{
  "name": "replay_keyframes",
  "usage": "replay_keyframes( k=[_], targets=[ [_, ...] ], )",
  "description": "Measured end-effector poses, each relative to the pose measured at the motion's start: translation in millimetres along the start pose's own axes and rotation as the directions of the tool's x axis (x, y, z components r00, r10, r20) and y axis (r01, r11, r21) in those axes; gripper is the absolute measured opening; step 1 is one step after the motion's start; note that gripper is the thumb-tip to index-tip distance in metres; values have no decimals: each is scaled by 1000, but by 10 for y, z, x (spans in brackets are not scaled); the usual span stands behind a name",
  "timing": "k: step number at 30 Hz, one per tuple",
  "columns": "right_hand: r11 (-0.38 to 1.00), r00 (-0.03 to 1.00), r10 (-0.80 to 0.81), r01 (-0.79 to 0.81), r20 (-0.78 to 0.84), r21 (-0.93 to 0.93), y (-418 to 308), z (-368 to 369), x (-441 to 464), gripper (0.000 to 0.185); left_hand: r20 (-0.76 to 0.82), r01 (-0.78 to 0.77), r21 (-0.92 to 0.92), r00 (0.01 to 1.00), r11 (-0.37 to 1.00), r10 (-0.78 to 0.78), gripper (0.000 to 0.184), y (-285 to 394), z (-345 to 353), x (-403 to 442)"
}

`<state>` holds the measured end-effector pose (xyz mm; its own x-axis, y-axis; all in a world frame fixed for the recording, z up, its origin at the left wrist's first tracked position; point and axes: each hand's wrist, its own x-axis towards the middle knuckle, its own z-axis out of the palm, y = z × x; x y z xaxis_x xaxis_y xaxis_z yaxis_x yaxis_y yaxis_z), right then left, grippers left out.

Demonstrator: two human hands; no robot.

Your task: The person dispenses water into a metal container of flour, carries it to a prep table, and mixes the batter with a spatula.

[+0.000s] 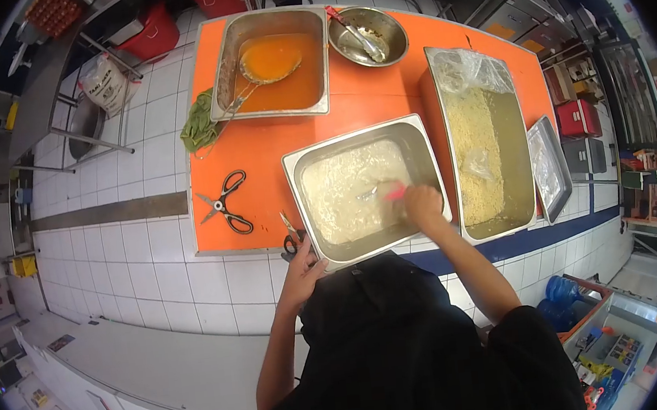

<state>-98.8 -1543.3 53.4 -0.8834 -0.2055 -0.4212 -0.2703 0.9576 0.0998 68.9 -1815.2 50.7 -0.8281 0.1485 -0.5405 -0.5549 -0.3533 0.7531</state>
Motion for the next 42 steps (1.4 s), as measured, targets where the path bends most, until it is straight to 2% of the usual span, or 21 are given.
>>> replay_keyframes(
  k=[2, 4, 8, 10, 11, 14, 16, 17, 21, 22, 24, 26, 28, 29, 30, 32, 34, 36, 37, 40, 42],
  targets=[
    [998, 997, 52, -51, -49, 20, -2, 269, 248, 24, 22, -42, 28, 999, 999, 41, 74, 61, 26, 29],
    [992, 936, -82, 45, -341, -116, -224, 433, 306, 30, 18, -40, 41, 999, 998, 39, 74, -22, -9, 39],
    [980, 958, -175, 192, -229, 54, -258, 538, 65, 23, -2, -15, 44, 1000, 999, 15, 74, -24, -9, 26],
    [1000, 981, -4, 4, -194, 1, -65, 337, -12, 20, 3, -33, 31, 999, 999, 33, 74, -56, -29, 66],
    [1000, 982, -7, 7, -186, 2, -52, 366, 55, 20, 17, -41, 28, 999, 999, 40, 74, -86, -38, 49],
    [977, 968, 148, -111, -201, 182, -79, 525, 374, 19, 5, -53, 9, 999, 999, 53, 75, -19, 20, 36],
    [986, 940, -95, 135, -329, 99, -278, 608, 364, 22, -8, -29, 43, 1000, 999, 30, 74, 58, 32, 18],
    [988, 973, -101, 122, -209, 93, -308, 613, 277, 28, -21, 2, 68, 1000, 998, 0, 74, 72, 39, 8],
    [996, 994, -26, 35, -102, 84, 11, 40, 123, 31, -32, -19, 73, 999, 997, 21, 74, -195, -73, 45],
    [996, 995, -22, 31, -99, 87, -96, 59, 208, 31, -7, -51, 100, 999, 994, 52, 74, -197, -82, 78],
    [998, 960, -23, 37, -278, 46, -288, 290, 399, 29, 18, -87, 129, 996, 988, 85, 74, -176, -77, 83],
    [992, 977, -51, 74, -207, 105, -382, 630, 408, 27, 5, -47, 104, 999, 993, 46, 74, -57, -6, 57],
    [976, 977, -211, 213, -33, 44, -380, 514, 163, 26, -33, -28, 51, 999, 998, 30, 74, -36, 52, 53],
    [992, 994, -109, 108, 11, 62, -263, 441, 126, 25, -71, -25, 5, 997, 1000, 25, 74, -55, 65, 42],
    [991, 993, -119, 118, 16, 57, -197, 297, 162, 25, -80, -24, -3, 997, 1000, 23, 74, -103, 34, 54],
    [996, 999, 43, -41, -16, 84, -108, 65, 300, 31, -42, -54, 73, 997, 996, 57, 74, -162, -19, 77],
    [983, 993, 77, -60, -92, 175, -281, 322, 445, 30, -48, -43, 36, 998, 998, 45, 74, -55, 68, 52],
    [983, 976, -115, 140, -187, 123, -486, 484, 391, 23, -64, -23, -26, 998, 999, 21, 74, -38, 65, 60],
    [969, 968, -211, 225, -133, 102, -481, 519, 289, 21, -46, -28, 39, 998, 999, 30, 75, -120, -5, 76],
    [994, 982, -105, 100, -155, -38, -128, 427, 190, 21, -27, -50, 129, 998, 990, 54, 76, -199, -74, 106],
    [998, 980, -61, 56, -188, -29, -64, 367, 294, 21, -19, -49, 170, 998, 984, 53, 77, -197, -46, 60]
  ],
)
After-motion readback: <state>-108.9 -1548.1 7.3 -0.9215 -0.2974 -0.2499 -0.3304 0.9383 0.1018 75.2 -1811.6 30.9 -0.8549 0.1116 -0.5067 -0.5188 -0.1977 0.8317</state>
